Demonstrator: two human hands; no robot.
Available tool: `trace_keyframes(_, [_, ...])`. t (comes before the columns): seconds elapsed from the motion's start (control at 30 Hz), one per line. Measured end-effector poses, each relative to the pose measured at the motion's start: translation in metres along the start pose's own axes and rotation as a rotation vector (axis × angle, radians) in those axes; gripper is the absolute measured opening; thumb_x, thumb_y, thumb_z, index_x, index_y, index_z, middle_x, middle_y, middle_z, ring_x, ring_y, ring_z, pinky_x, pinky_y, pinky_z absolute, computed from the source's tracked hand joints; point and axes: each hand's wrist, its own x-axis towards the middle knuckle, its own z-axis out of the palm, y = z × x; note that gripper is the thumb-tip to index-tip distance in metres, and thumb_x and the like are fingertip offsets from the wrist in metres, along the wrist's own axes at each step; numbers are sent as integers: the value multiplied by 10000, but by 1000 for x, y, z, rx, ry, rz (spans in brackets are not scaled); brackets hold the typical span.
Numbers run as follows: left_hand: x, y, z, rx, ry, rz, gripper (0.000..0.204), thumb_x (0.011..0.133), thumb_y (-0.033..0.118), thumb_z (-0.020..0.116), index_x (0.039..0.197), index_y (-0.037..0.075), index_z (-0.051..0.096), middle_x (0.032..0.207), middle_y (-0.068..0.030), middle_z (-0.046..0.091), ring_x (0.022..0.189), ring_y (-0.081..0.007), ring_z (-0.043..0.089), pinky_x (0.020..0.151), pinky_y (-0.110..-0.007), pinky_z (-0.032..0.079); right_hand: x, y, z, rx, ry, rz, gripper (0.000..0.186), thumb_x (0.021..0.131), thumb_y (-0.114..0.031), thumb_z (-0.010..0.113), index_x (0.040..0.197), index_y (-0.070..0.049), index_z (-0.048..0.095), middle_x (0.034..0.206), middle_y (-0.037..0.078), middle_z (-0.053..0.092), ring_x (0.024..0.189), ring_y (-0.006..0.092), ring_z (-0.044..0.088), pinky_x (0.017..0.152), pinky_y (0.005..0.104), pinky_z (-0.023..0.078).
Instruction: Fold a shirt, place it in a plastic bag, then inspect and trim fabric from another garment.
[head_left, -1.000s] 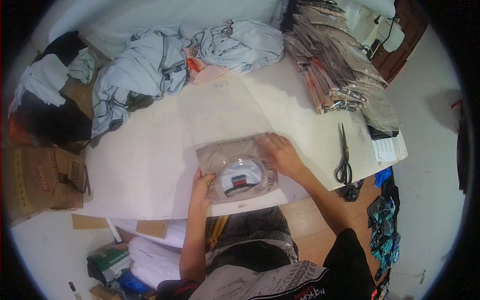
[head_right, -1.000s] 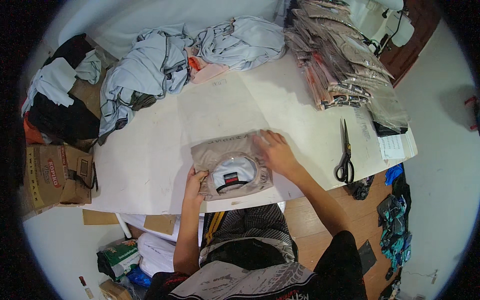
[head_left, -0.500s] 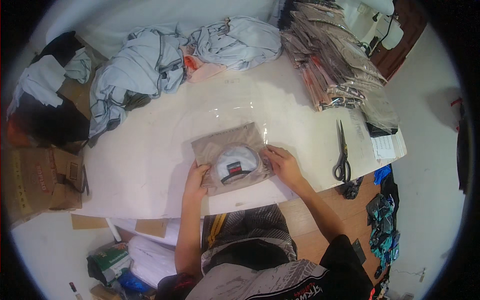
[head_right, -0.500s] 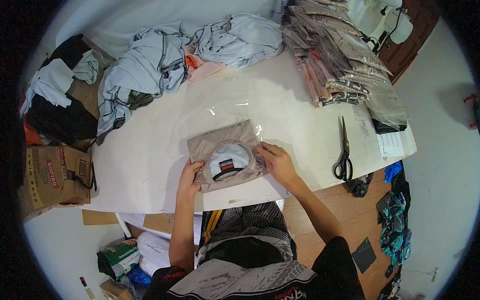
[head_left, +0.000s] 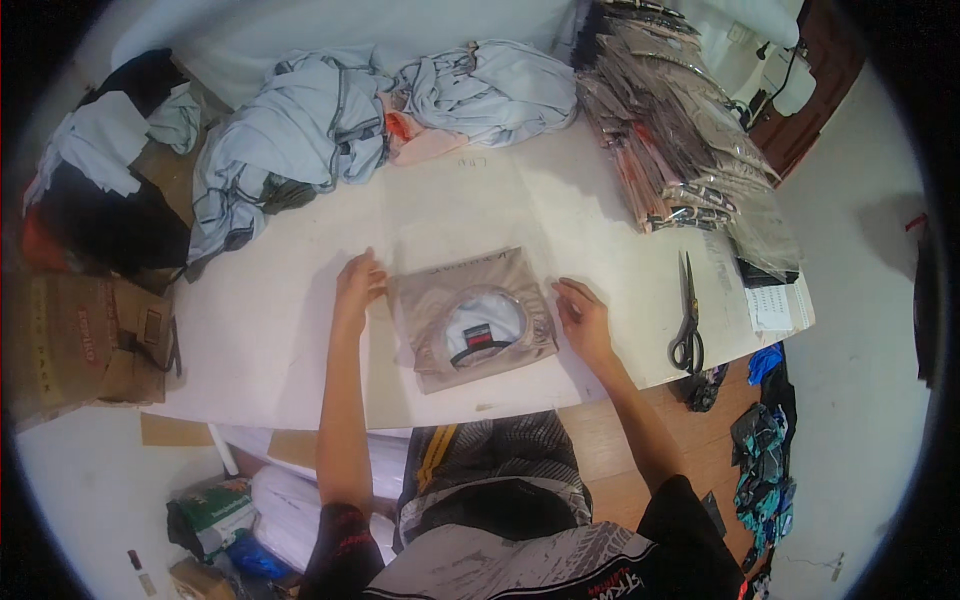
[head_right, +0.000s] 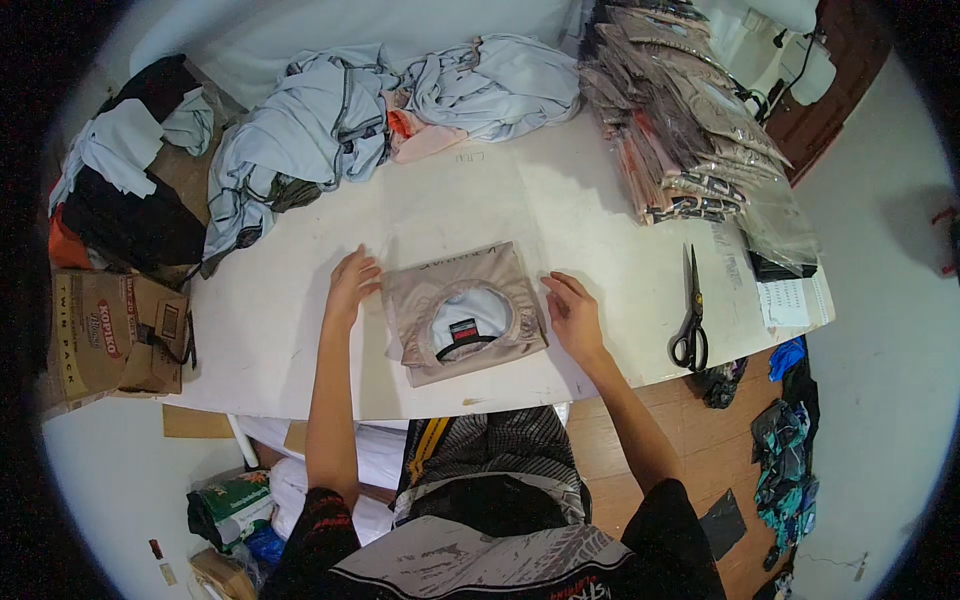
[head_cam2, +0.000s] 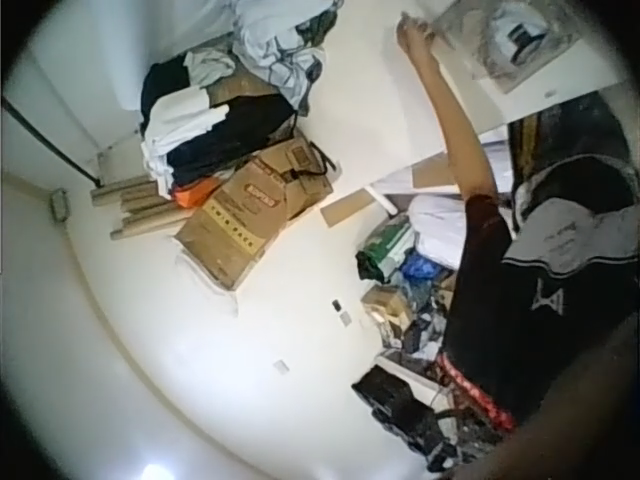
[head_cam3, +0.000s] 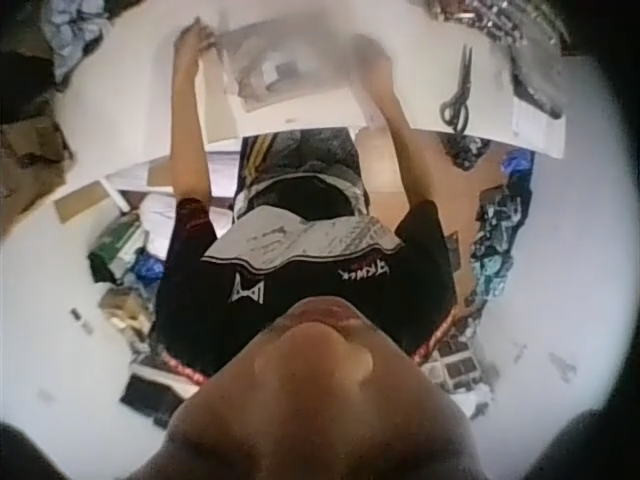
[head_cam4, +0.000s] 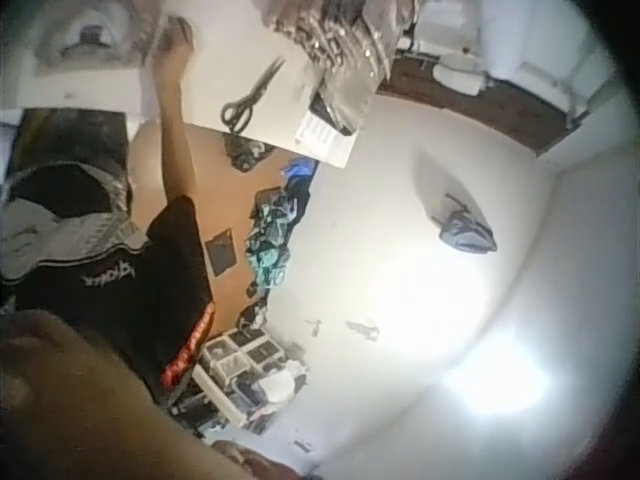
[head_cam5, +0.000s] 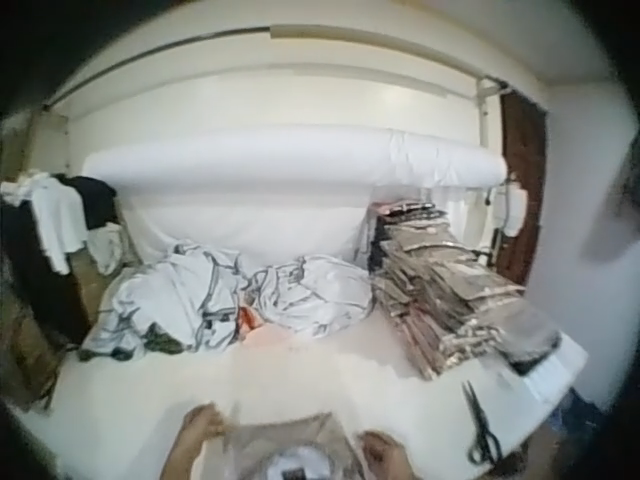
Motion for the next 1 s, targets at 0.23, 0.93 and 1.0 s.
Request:
trace_keyframes(0.23, [51,-3,14,511,-152,-119,337,788,312,730,832,-6,629,719,-48,596,486,-131,476,434,-275,356,-1,1,0,114,-48,3,344,824,68,582,1159,-6,601,1176,167,586,873,201,645,759,271,536])
trace_keyframes(0.93, [5,-25,10,148,-177,-62,379,855,177,691,1176,59,527,924,-73,657,762,-104,562,590,-246,416,-27,-75,71,-353,-501,-863,468,773,-163,545,1238,-130,573,1342,148,479,1282,281,432,1087,423,328])
trace_keyframes(1.0, [5,-23,10,149,-207,-81,381,853,175,695,1178,67,527,929,-65,653,758,-101,566,576,-246,413,-27,-67,73,-327,-448,-754,385,763,-165,553,1136,-126,640,1356,143,483,1292,278,428,1097,433,312])
